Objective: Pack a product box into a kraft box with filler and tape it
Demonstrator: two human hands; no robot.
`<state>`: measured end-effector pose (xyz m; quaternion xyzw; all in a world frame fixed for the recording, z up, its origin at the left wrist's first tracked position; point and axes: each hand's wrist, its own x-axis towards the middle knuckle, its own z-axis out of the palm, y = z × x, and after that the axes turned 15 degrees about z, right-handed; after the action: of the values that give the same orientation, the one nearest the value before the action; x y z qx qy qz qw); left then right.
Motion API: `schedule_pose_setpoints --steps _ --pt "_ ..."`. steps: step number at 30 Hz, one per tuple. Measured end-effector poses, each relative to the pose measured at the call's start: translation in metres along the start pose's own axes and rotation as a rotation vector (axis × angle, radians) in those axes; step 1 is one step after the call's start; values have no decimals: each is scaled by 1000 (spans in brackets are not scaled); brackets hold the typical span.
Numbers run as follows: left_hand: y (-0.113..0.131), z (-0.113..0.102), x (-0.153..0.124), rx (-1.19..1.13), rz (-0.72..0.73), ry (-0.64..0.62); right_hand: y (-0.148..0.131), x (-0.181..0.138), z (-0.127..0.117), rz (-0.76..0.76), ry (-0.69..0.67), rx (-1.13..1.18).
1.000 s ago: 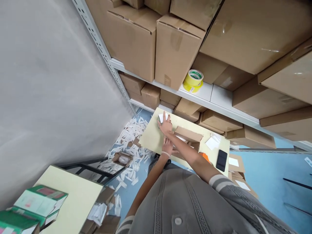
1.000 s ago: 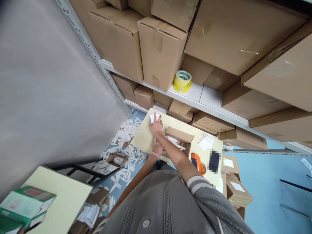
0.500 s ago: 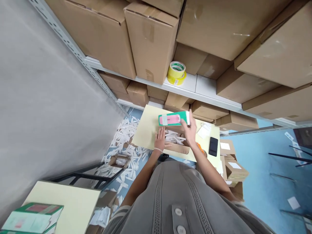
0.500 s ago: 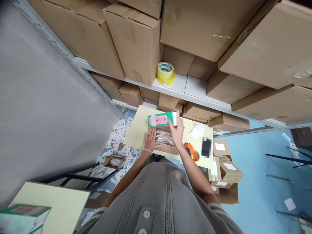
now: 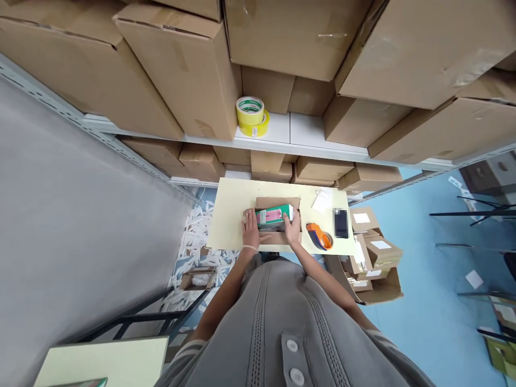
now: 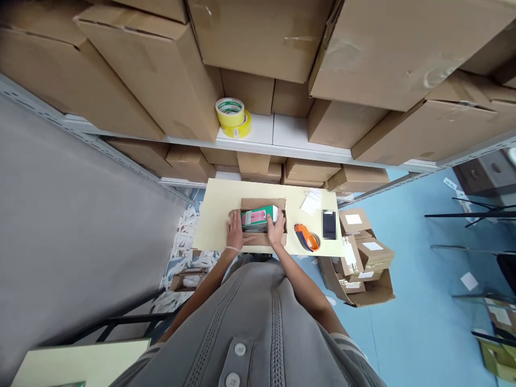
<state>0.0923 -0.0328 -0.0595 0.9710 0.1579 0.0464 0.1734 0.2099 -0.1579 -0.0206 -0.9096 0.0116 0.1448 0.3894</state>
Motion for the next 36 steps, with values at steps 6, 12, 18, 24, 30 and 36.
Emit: schedule_pose_setpoints --steps 6,12,18,24,30,36 --pt "2 2 3 -69 -15 49 1 23 11 135 -78 -203" --pt "2 8 4 -89 -34 74 -1 39 2 262 -204 -606" --pt "4 6 1 -94 -36 87 -1 46 7 280 -258 -688" --pt "6 3 3 -137 -49 91 -18 46 11 258 -271 -738" --pt "0 -9 0 -222 -24 59 2 30 -42 -209 -197 -517" --pt "-21 -19 -18 -352 -141 197 77 22 -99 -218 -114 -417"
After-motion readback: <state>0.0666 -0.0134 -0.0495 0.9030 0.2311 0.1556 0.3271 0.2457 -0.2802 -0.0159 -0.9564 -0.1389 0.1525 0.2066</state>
